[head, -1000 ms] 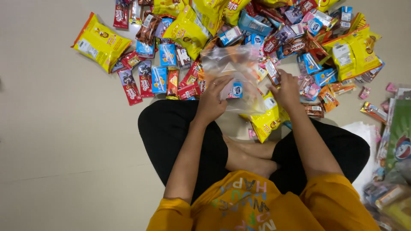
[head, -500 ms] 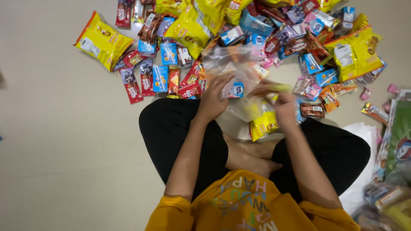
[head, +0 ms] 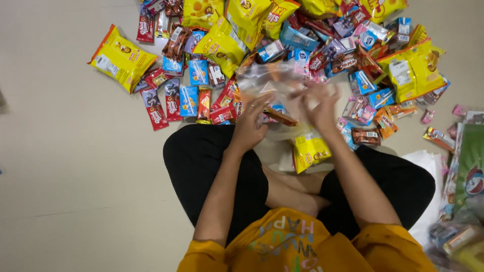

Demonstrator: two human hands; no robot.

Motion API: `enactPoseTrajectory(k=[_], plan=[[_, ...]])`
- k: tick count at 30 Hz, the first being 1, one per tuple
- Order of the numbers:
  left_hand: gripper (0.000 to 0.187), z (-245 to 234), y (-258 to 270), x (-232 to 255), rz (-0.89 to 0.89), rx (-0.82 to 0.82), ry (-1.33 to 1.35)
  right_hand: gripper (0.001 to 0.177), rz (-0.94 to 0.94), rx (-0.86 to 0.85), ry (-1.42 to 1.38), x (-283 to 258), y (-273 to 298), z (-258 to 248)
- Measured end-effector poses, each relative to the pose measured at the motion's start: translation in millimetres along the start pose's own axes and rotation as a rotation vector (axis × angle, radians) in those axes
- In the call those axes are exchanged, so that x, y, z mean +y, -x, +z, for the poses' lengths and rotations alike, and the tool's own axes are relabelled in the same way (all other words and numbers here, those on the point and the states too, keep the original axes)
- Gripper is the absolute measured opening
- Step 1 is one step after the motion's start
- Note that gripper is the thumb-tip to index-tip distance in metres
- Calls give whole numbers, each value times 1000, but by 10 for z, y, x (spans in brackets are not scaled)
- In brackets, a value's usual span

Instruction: Sorting and bagging various snack packets from a pile on the floor

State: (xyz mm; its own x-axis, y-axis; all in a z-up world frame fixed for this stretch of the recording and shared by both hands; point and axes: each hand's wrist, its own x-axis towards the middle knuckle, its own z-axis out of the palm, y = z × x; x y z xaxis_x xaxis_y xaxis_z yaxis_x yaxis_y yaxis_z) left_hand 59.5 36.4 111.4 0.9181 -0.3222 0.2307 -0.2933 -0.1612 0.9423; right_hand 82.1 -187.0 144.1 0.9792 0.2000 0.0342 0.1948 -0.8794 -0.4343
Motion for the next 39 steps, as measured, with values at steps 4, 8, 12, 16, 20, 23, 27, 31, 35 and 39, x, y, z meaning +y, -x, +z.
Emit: enactPoseTrajectory(k=[4, 8, 12, 16, 20, 23, 27, 31, 35, 39], plan=[[79, 27, -10, 0, 7, 7, -20, 31, -104, 505, -265, 986, -611, 93], [79, 30, -8, 17, -65, 16, -6, 87, 97, 275, -4, 1377, -919, 52], [79, 25, -31, -13, -18, 12, -48, 89, 214, 152, 131, 1600, -1041, 210], [78, 53, -47, -106, -2, 12, -40, 87, 239, 134, 1, 1991, -1079, 506], [75, 99, -28, -198, 16, 12, -30, 81, 201, 28, 17, 1940, -1099, 487], [72, 82, -44, -149, 28, 18, -47, 88, 238, 18, 7, 1726, -1173, 385], [75, 79, -46, -120, -4, 10, -15, 104, 387, -9, -5, 1620, -1124, 507], [70, 52, -51, -22, -19, 21, 8, 79, 546, 77, -63, 1638, -953, 662], [67, -46, -93, 109, -23, 30, -13, 79, 565, 66, -179, 1716, -806, 671], [72, 28, -55, -87, 11, 44, 6, 59, 448, 74, -265, 1259, -403, 13]])
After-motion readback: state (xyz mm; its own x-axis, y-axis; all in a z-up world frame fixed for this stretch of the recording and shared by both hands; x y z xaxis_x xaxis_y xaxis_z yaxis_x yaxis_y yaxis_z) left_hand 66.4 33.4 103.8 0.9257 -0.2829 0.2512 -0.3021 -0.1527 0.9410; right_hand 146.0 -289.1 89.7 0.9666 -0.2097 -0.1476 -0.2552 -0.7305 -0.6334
